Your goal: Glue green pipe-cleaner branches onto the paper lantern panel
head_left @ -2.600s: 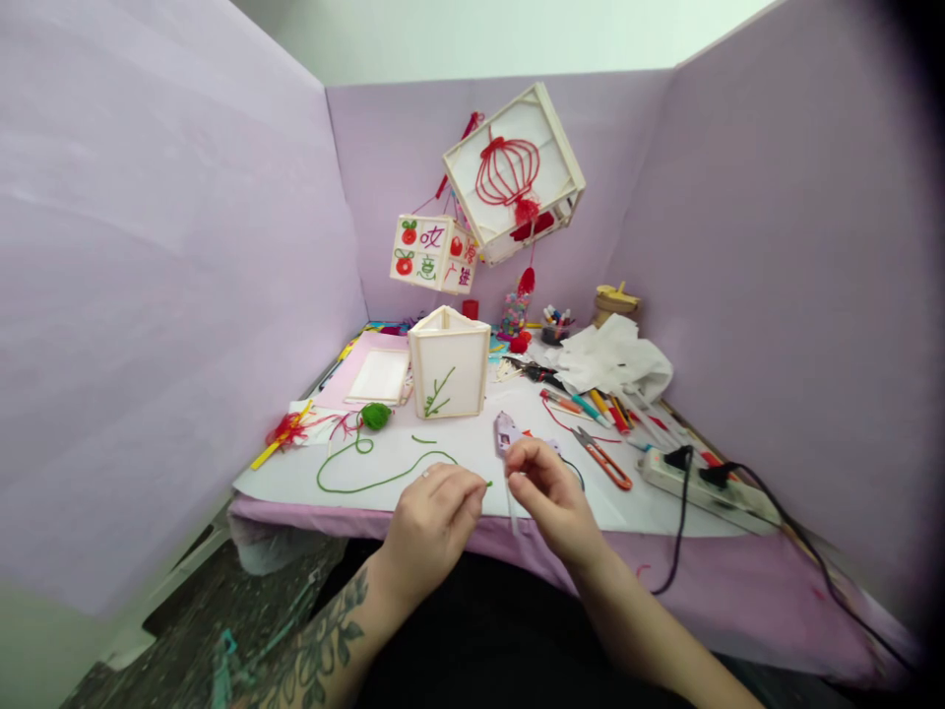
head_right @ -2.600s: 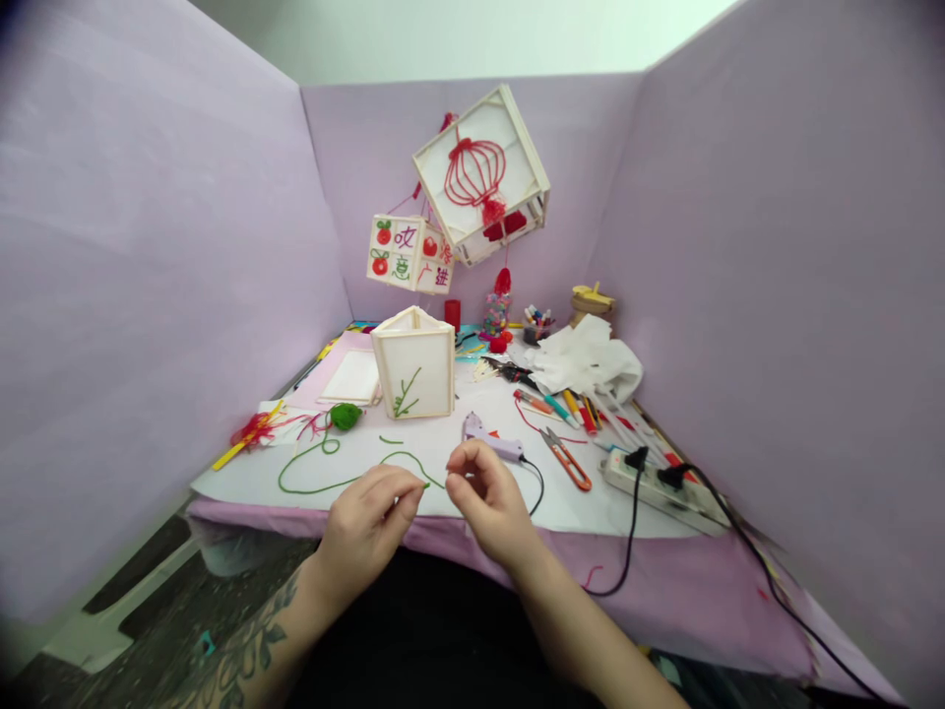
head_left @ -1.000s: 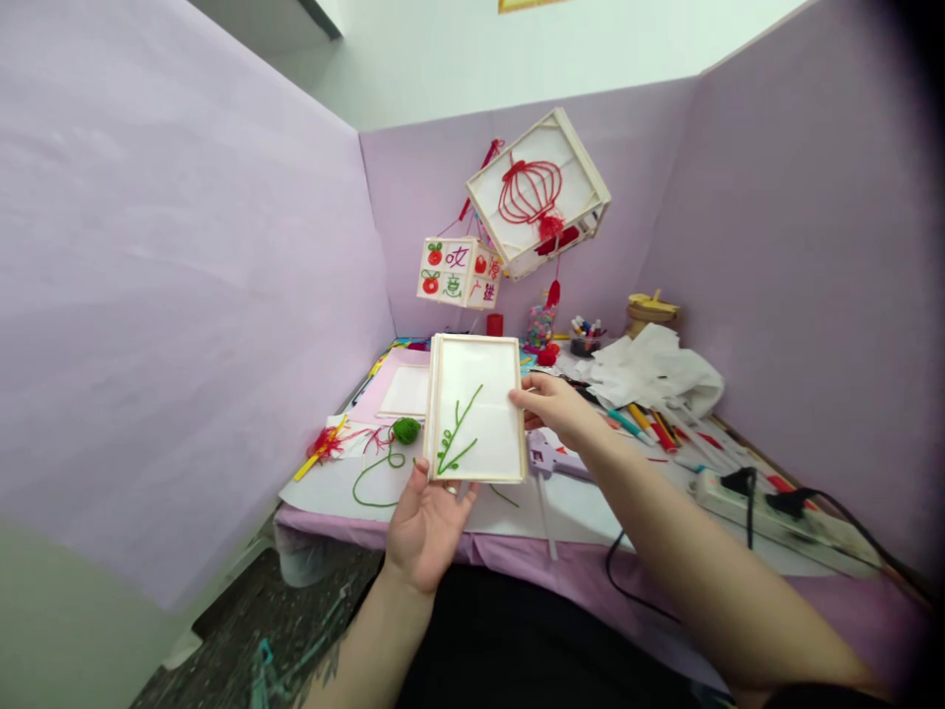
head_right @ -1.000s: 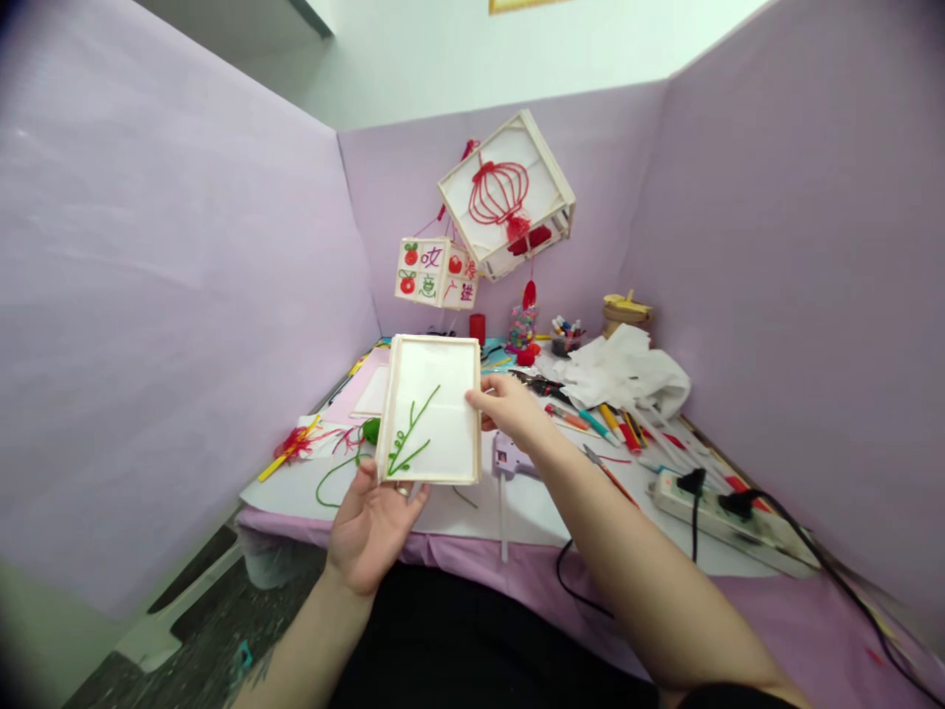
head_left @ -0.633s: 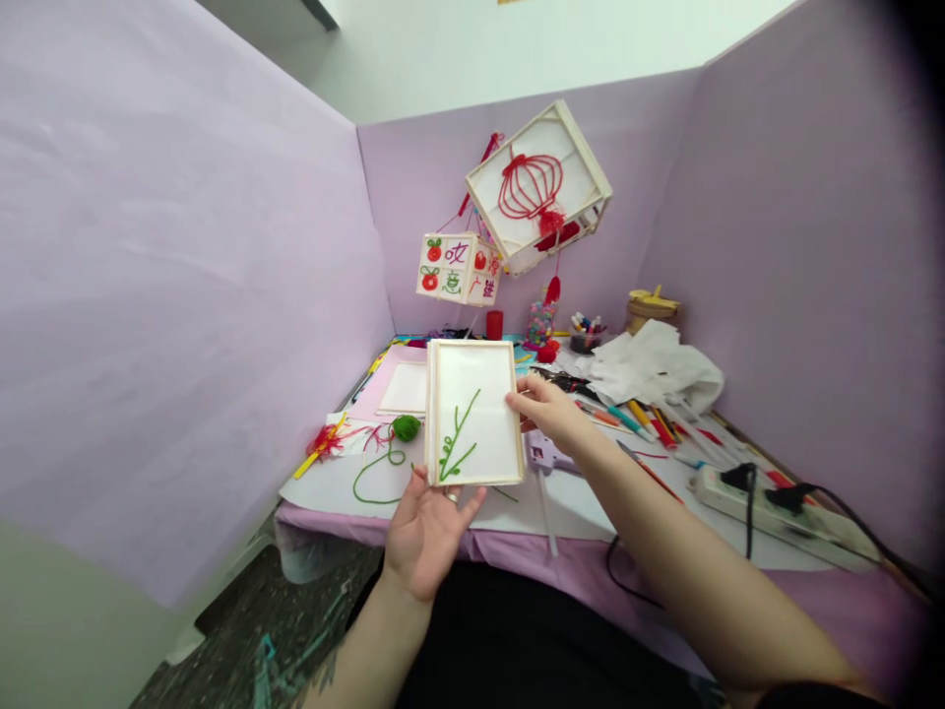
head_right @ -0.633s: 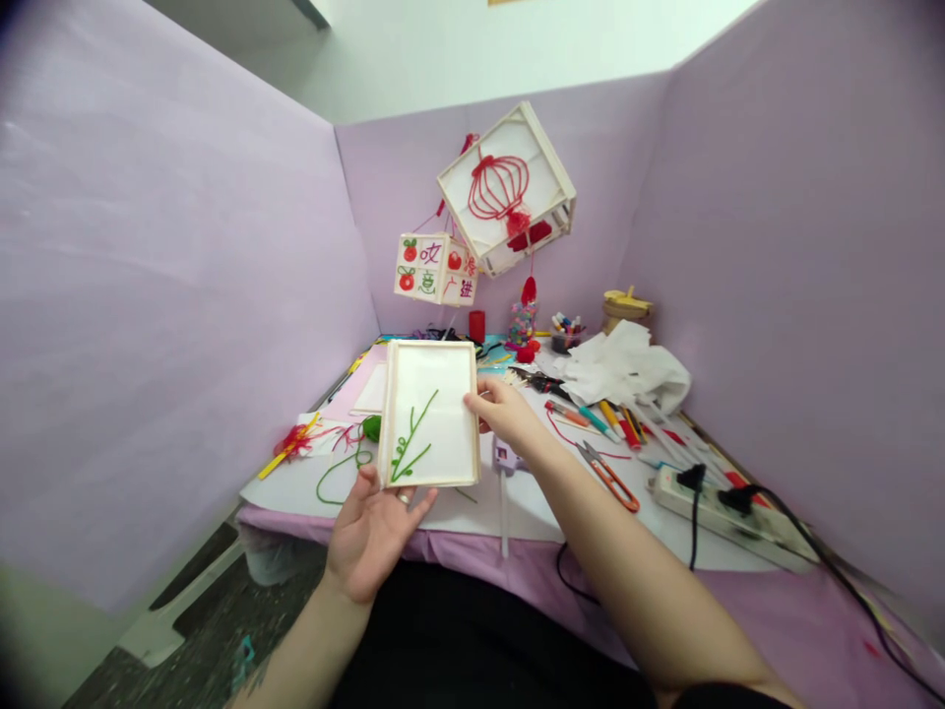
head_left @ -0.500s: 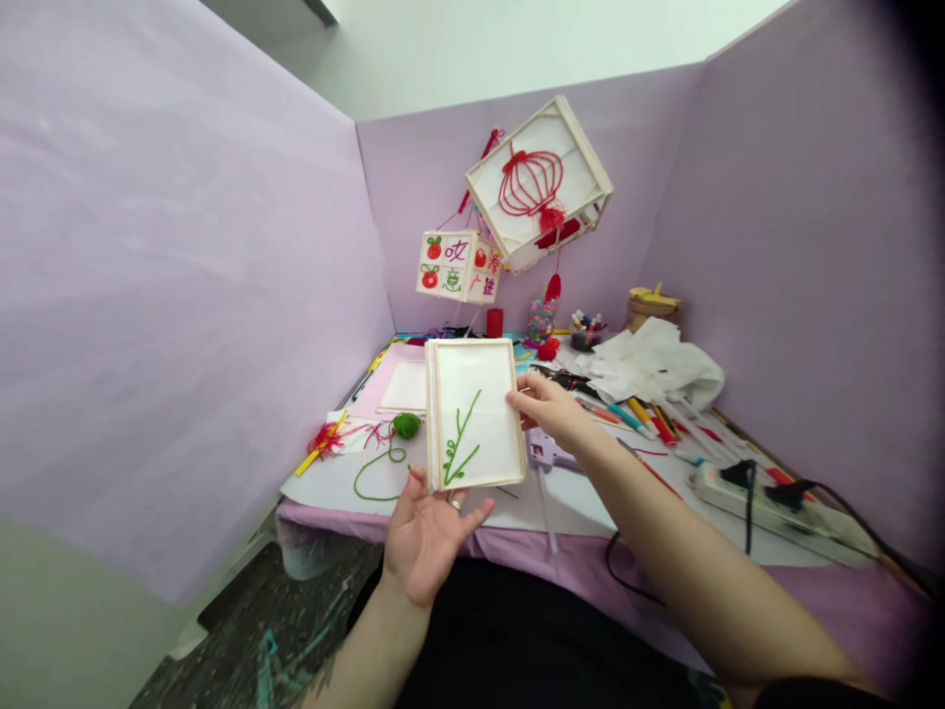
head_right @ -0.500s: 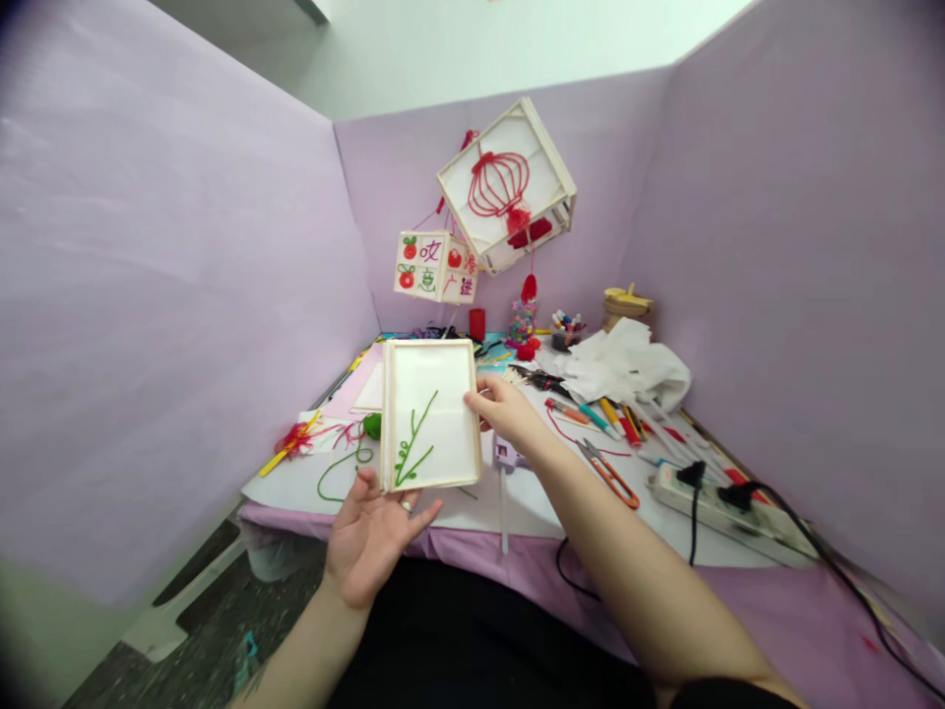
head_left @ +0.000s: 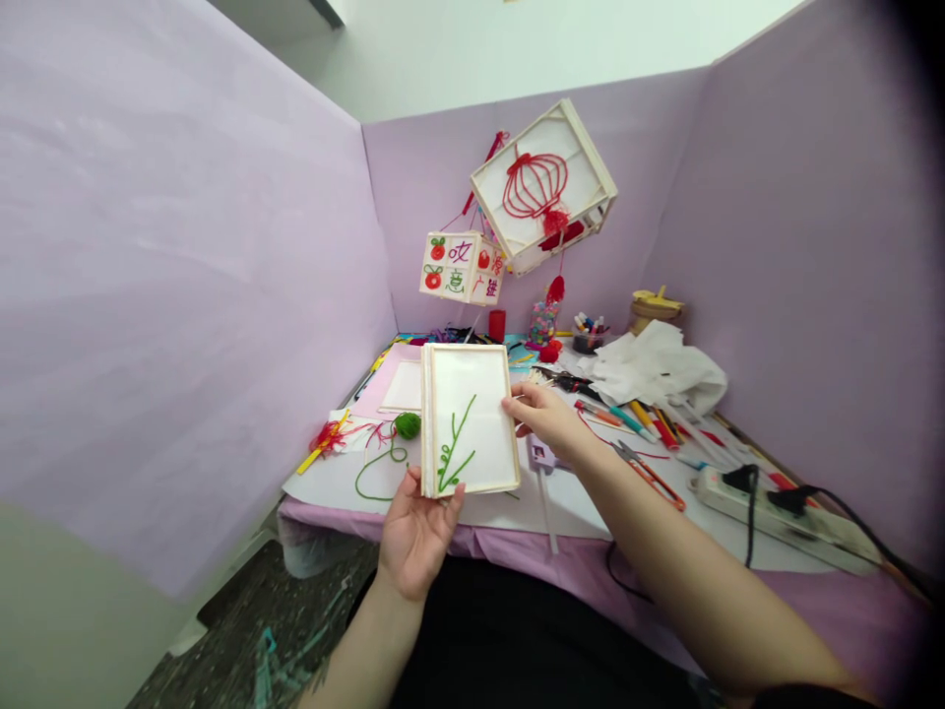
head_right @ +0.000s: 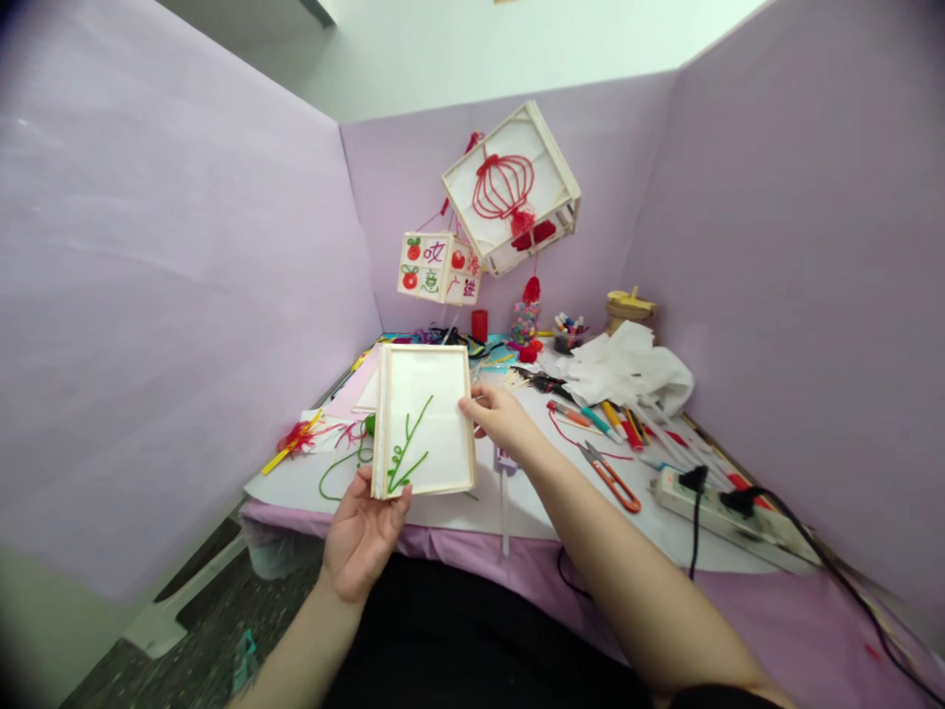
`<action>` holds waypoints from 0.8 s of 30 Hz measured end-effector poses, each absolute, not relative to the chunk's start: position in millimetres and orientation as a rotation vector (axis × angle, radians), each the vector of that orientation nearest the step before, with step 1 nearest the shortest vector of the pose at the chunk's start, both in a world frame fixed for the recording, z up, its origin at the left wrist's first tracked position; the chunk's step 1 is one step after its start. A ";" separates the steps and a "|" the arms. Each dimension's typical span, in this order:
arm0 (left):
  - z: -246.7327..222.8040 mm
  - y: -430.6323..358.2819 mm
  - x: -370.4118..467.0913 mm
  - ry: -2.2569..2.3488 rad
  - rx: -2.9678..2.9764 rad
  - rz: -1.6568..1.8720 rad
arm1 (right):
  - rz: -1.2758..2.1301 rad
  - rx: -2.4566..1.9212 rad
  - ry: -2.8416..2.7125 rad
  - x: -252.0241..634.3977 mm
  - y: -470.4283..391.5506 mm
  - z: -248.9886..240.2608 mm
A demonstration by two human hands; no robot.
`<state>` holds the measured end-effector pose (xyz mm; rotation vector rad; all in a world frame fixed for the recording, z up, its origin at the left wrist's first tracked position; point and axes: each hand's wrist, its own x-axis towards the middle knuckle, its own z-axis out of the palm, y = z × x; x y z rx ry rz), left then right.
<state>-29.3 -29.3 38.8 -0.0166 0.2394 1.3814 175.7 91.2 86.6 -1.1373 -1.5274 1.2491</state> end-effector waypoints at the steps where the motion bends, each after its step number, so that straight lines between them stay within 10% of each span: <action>1: 37.2 -28.5 -30.9 0.249 -0.021 1.394 | 1.247 -1.132 -1.528 175.0 91.1 86.5; 24: 51.9 -49.5 -11.6 0.421 0.095 1.465 | 0.947 -1.208 -1.684 171.5 88.6 107.8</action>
